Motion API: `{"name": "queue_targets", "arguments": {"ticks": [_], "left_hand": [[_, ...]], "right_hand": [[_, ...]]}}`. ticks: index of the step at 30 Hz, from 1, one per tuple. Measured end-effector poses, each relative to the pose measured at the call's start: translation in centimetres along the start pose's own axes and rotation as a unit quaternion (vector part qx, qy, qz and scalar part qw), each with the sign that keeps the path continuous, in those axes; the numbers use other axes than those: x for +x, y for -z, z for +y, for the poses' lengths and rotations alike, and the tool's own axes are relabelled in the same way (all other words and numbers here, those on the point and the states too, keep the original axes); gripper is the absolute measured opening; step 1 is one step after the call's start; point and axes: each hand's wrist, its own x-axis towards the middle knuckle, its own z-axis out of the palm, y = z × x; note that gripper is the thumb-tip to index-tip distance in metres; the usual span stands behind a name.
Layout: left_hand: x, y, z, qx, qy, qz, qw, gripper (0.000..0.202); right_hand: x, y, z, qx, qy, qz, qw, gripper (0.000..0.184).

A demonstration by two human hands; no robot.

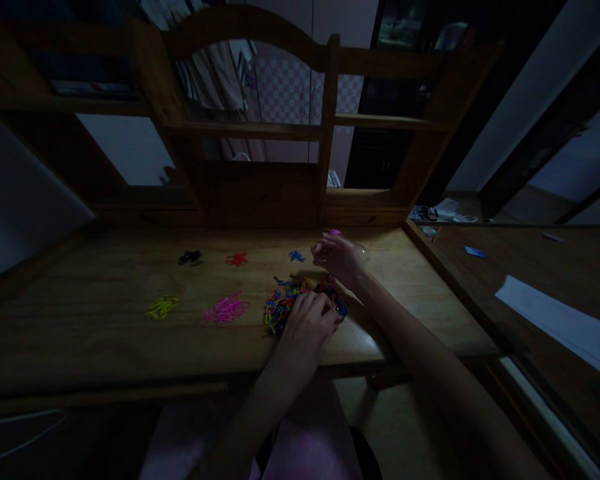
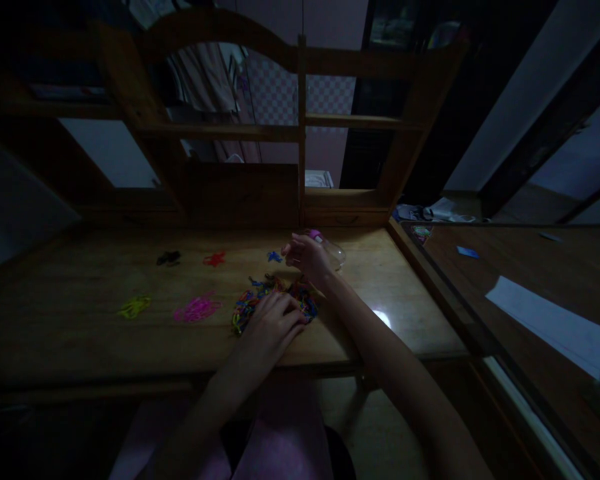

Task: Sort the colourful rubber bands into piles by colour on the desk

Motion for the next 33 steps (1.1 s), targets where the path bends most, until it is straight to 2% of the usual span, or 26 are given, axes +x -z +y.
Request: {"name": "queue_targets", "arguments": {"ticks": [5,9,13,19,28,33], "left_hand": [[0.3,-1.2,-0.5,0.047,0.011,-0.016,0.999,0.01],[0.5,-1.7,-0.9,0.033,-0.006,-0.018,0.999,0.013],[0.6,-0.6,-0.9,-0.027,0.01,0.006,1.0,0.003],[0.9,0.9,-1.8,-0.136,0.063,0.065,0.987,0.01],[0.7,1.7,-3.5,-0.235,0.184,0.077,0.951,0.015],[0.1,1.6,-4.7,-0.3,0.184,0.129,0.927,0.019]], "right_hand": [[-0.1,-0.2,-0.1,-0.003,-0.009,-0.001,1.0,0.026],[-0.1,-0.2,-0.1,0.009,-0.01,0.003,1.0,0.025],[-0.1,-0.1,-0.1,0.013,-0.009,-0.006,1.0,0.025],[-0.1,-0.1,0.0,-0.01,-0.013,0.004,1.0,0.027],[0.1,0.2,0.2,-0.003,-0.008,-0.012,1.0,0.026],[0.0,0.0,0.1,-0.005,-0.01,-0.005,1.0,0.026]]}}
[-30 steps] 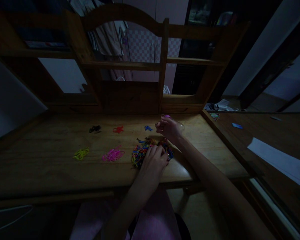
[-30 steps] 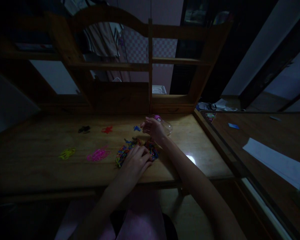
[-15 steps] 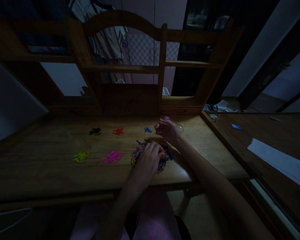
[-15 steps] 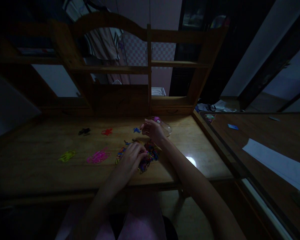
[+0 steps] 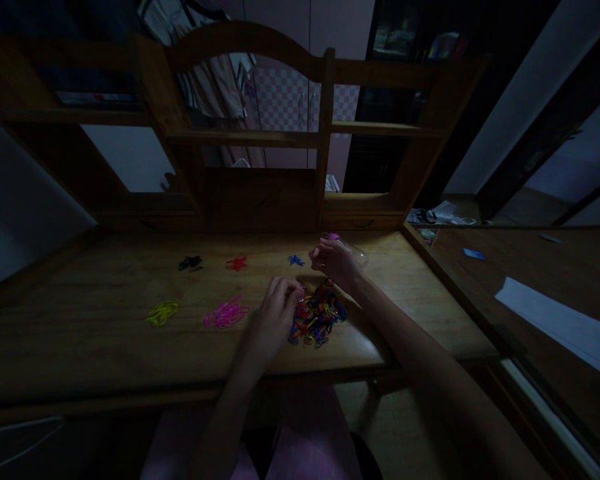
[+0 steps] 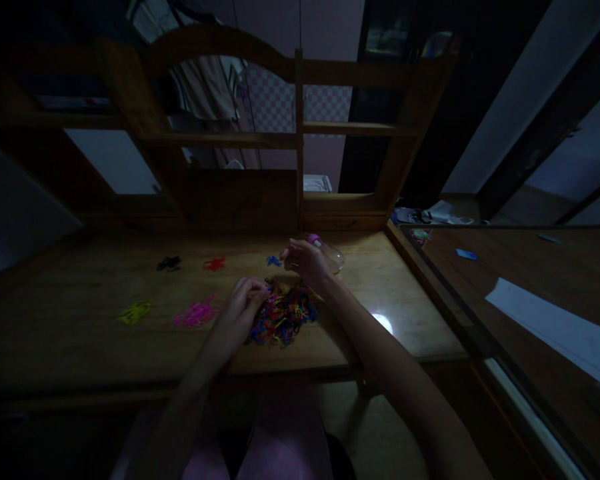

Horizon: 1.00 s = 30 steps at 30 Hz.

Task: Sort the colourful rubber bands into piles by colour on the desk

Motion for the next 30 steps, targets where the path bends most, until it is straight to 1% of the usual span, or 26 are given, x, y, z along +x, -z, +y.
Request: {"name": "queue_targets", "arguments": {"ticks": [2,6,9,11,13,15,16,18,20,23,26,30], "left_hand": [[0.0,0.4,-0.2,-0.043,0.009,0.003,0.999,0.02],[0.0,1.1,-0.1,-0.124,0.077,-0.011,0.989,0.023],[-0.1,1.4,0.0,-0.136,0.101,0.003,0.986,0.024],[-0.1,1.4,-0.1,-0.136,0.104,0.014,0.985,0.024],[0.0,1.3,-0.2,-0.139,0.105,0.019,0.984,0.024],[0.1,1.2,-0.4,-0.148,0.106,0.022,0.983,0.024],[0.1,1.2,-0.4,-0.153,0.109,0.025,0.982,0.024],[0.2,1.3,-0.5,-0.165,0.115,0.03,0.979,0.024],[0.2,1.4,-0.5,-0.175,0.117,0.032,0.977,0.024],[0.1,1.6,-0.4,-0.175,0.112,0.029,0.978,0.024],[0.1,1.6,-0.4,-0.17,0.116,0.031,0.978,0.025],[0.2,1.4,-0.6,-0.169,0.115,0.032,0.978,0.024]], "right_hand": [[0.0,-0.1,0.0,0.001,0.0,0.0,1.0,0.027],[0.0,-0.1,0.0,0.008,0.0,0.0,1.0,0.026],[0.1,0.0,0.0,-0.001,-0.001,0.007,1.0,0.026],[0.1,0.0,0.0,-0.011,0.003,0.008,1.0,0.027],[-0.1,-0.3,-0.1,-0.038,0.021,0.002,0.999,0.028],[-0.5,-0.7,-0.2,-0.103,0.047,-0.021,0.993,0.026],[-0.8,-1.0,-0.2,-0.147,0.059,-0.043,0.986,0.023],[-1.4,-1.7,-0.2,-0.235,0.068,-0.099,0.965,0.017],[-1.9,-2.2,-0.2,-0.292,0.053,-0.152,0.943,0.017],[-2.2,-2.5,0.2,-0.321,0.029,-0.186,0.928,0.022],[-2.1,-2.5,0.6,-0.326,0.031,-0.194,0.925,0.025],[-2.0,-2.4,0.6,-0.327,0.036,-0.202,0.922,0.024]]}}
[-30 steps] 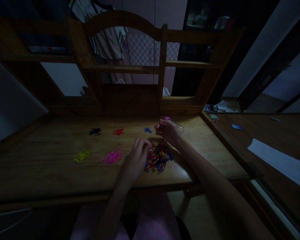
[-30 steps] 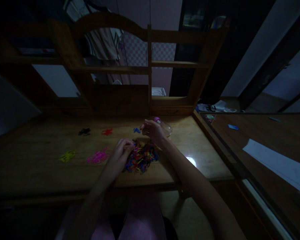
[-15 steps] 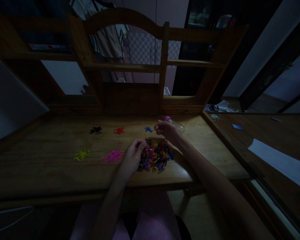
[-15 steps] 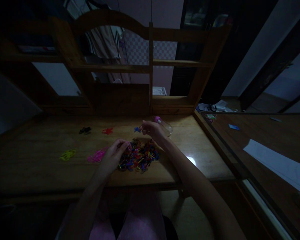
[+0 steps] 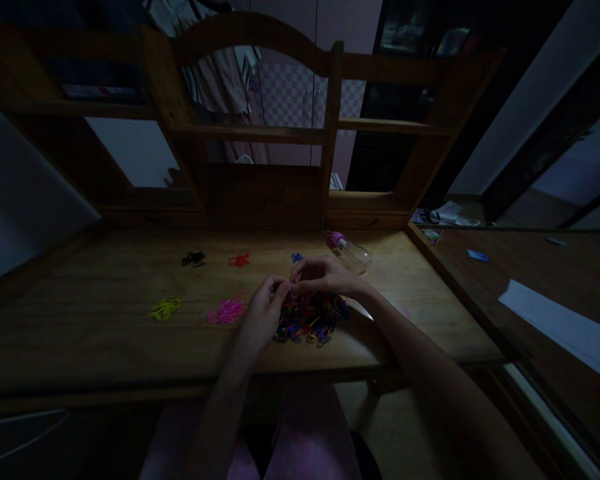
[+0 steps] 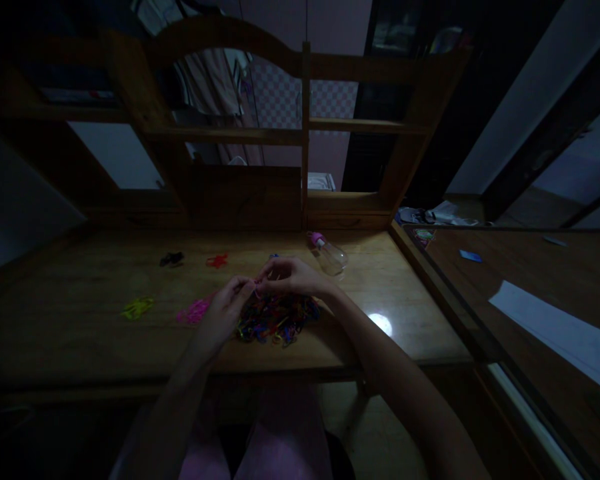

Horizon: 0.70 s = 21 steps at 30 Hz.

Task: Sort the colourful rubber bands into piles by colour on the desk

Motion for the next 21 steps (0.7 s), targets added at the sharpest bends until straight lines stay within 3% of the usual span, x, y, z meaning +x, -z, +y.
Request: {"name": "queue_targets", "arguments": {"ticks": [11,14,18,21], "left_hand": [[0.0,-0.6,-0.2,-0.014,0.004,0.008,1.0,0.023],[0.2,-1.1,-0.1,-0.119,0.007,0.052,0.992,0.023],[0.6,-2.1,0.7,-0.288,0.008,0.108,0.952,0.02],[0.7,-2.9,1.2,-0.329,0.003,0.13,0.935,0.019]], "right_hand": [[0.0,-0.2,0.1,0.024,-0.007,-0.012,1.0,0.025],[0.1,-0.5,-0.1,0.044,0.006,0.018,0.999,0.027],[0.3,-1.0,0.2,0.042,0.01,0.053,0.998,0.033],[0.6,-1.4,0.5,0.025,0.01,0.069,0.997,0.032]]}}
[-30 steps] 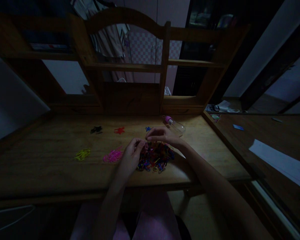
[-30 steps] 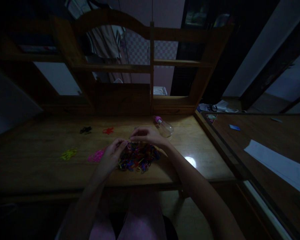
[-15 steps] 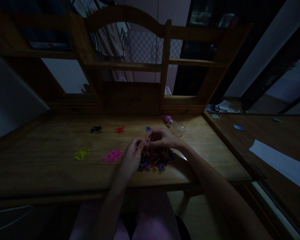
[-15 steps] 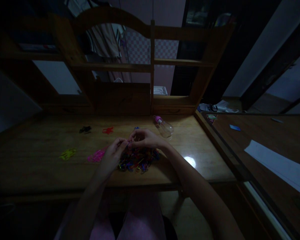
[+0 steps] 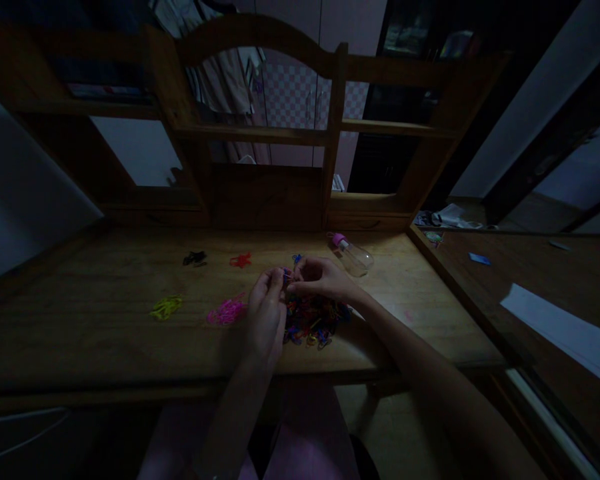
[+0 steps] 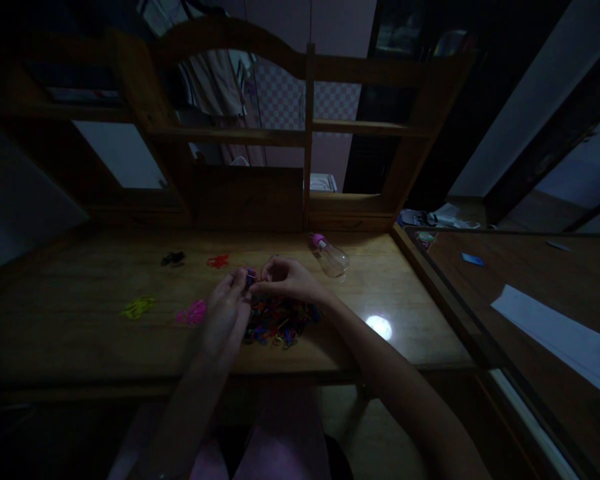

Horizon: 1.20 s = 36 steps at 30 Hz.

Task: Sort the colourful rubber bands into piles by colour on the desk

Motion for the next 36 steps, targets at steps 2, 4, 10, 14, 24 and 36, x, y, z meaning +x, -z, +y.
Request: {"name": "queue_targets", "arguments": {"ticks": [2,4,10,14,24,36], "left_hand": [[-0.1,-0.4,-0.2,0.01,-0.011,0.012,1.0,0.021],[-0.3,-0.6,-0.5,0.037,-0.026,0.02,0.999,0.024],[-0.6,-0.9,-1.2,0.071,-0.047,0.033,0.996,0.024],[-0.2,0.1,-0.3,0.085,-0.075,0.079,0.99,0.025],[-1.0,9.1,3.9,0.306,-0.115,0.137,0.935,0.031],[-1.8,12.6,5.2,0.33,-0.09,0.125,0.931,0.041]], "right_hand": [[0.1,-0.2,0.1,-0.012,0.003,0.018,1.0,0.031],[0.1,-0.3,0.0,-0.024,0.007,0.04,0.999,0.03],[0.0,-0.1,-0.1,-0.023,-0.006,0.039,0.999,0.029],[0.3,0.9,0.4,-0.083,0.004,0.051,0.995,0.027],[1.1,4.0,3.4,-0.506,0.025,0.201,0.838,0.009],[1.0,4.8,3.5,-0.426,0.006,0.308,0.851,0.044]]}}
